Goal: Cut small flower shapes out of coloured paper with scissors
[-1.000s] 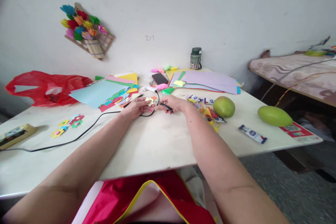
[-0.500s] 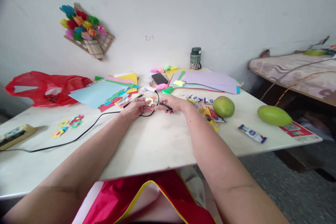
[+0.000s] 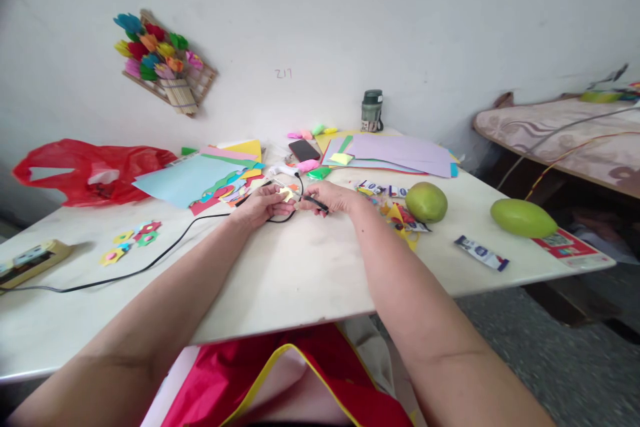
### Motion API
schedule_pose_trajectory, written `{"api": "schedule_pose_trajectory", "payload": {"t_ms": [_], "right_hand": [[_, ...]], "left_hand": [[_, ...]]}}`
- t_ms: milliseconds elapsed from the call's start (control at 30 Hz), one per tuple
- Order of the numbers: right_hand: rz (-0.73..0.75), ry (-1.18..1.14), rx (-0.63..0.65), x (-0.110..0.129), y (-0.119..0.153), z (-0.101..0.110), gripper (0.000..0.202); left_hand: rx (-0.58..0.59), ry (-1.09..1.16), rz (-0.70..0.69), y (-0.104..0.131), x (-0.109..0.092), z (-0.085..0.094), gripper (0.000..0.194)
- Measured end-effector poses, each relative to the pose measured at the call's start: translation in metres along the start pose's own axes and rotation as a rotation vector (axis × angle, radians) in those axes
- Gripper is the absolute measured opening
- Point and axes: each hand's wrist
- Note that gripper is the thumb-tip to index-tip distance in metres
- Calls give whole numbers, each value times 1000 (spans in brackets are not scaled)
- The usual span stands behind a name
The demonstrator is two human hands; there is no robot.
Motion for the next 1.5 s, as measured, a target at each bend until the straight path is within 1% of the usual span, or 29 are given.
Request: {"api": "schedule_pose_trajectory", "payload": {"t_ms": [133,233,467,700,833,1233,1500], "right_hand": [[8,-54,11,0,0,0,25],[-12,-91,25,0,0,1,24],[-13,-71,47,5,4,3,25],[2,-59,75,-3,-1,4,25],[-12,-47,70,-3,-1,3,24],[-23,-46,43,8,4,0,25],[-3,-52,43,1,2,0,20]], "left_hand": [[-6,2,5,0,-1,-1,23],[-8,10,8,1,-2,-2,23],[-1,22,-2,1,-1,-1,20],[11,18,-2,1,-1,-1,18],[2,19,13,2,-3,-2,19],[-13,12,28,3,-4,-4,20],[-14,-3,21,5,-6,-6,18]]}}
Point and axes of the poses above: each hand's wrist, its own y-axis away from the middle knuckle, its own z-axis out of the back of the hand, x = y × z, and after that the axes turned 2 degrees about z, right-handed
